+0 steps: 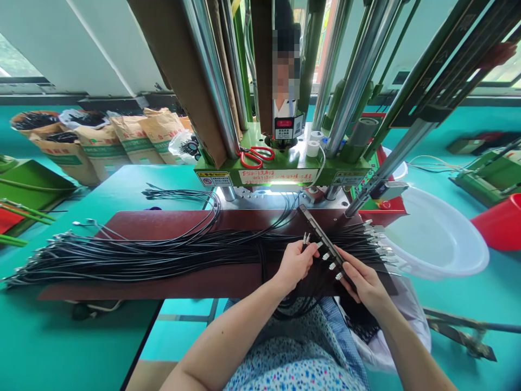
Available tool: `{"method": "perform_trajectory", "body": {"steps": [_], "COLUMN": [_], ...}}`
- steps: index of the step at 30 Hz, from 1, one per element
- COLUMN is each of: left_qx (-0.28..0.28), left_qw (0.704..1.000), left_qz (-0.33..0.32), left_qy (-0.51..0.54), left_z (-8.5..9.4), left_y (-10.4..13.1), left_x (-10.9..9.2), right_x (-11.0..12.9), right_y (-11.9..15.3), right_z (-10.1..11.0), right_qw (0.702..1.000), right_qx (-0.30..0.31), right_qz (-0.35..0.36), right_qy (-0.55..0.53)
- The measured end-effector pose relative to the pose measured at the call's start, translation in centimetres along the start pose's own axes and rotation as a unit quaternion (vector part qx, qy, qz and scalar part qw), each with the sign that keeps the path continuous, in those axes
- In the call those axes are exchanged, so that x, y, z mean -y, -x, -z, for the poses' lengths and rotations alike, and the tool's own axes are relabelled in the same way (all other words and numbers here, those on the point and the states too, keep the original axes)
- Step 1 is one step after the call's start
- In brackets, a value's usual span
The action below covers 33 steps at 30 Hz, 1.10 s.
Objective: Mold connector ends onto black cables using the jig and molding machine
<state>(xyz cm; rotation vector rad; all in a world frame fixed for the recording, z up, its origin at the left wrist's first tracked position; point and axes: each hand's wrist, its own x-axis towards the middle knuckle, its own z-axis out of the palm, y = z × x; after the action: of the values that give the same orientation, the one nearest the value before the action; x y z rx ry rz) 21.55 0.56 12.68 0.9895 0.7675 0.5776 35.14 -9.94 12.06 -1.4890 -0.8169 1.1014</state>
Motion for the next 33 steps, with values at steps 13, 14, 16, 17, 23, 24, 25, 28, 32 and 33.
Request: {"method": "perform_trajectory", "body": {"steps": [13, 14, 16, 17, 23, 24, 25, 28, 32, 33], "left_qx": [-0.004, -0.001, -0.007, -0.022, -0.044, -0.02, 0.002, 0.027, 0.023, 0.022], "left_qw": [1.0, 1.0, 0.999, 0.997, 0.997, 0.998, 0.999, 0.999, 0.999, 0.999], "left_qz": [-0.009, -0.009, -0.028, -0.046, -0.068, -0.055, -0.04, -0.01, 0.0, 0.001], "left_qy": [-0.016, -0.024, -0.043, -0.051, -0.007, 0.002, 0.008, 0.019, 0.033, 0.034], "left_z": [0.4, 0.5, 0.8, 0.9, 1.3, 1.2, 1.2, 1.1, 1.3, 1.4], "left_y": [-0.4, -0.4, -0.7, -0.8, -1.0, -0.9, -0.9, -0.7, -1.0, -1.1], "left_x": [0.2, 0.2, 0.1, 0.0, -1.1, -1.2, -1.3, -1.4, -1.1, -1.1], "right_x": [-0.9, -0.8, -0.6, -0.4, 0.4, 0.4, 0.4, 0.5, 0.7, 0.7], "right_y": [-0.4, -0.3, -0.2, -0.1, 0.1, 0.0, 0.0, 0.0, 0.3, 0.3], "right_z": [0.1, 0.0, -0.2, -0.3, -0.4, -0.4, -0.4, -0.4, -0.5, -0.5], "right_qw": [0.997, 0.996, 0.997, 0.998, 1.0, 1.0, 1.0, 1.0, 1.0, 1.0], "right_qx": [0.043, 0.044, 0.033, 0.023, -0.024, -0.018, -0.012, 0.0, -0.006, -0.007], "right_qz": [0.023, 0.024, 0.018, 0.014, 0.002, 0.001, 0.0, -0.007, -0.007, -0.006], "right_qy": [0.062, 0.068, 0.063, 0.053, -0.003, -0.003, -0.001, 0.003, 0.016, 0.023]}}
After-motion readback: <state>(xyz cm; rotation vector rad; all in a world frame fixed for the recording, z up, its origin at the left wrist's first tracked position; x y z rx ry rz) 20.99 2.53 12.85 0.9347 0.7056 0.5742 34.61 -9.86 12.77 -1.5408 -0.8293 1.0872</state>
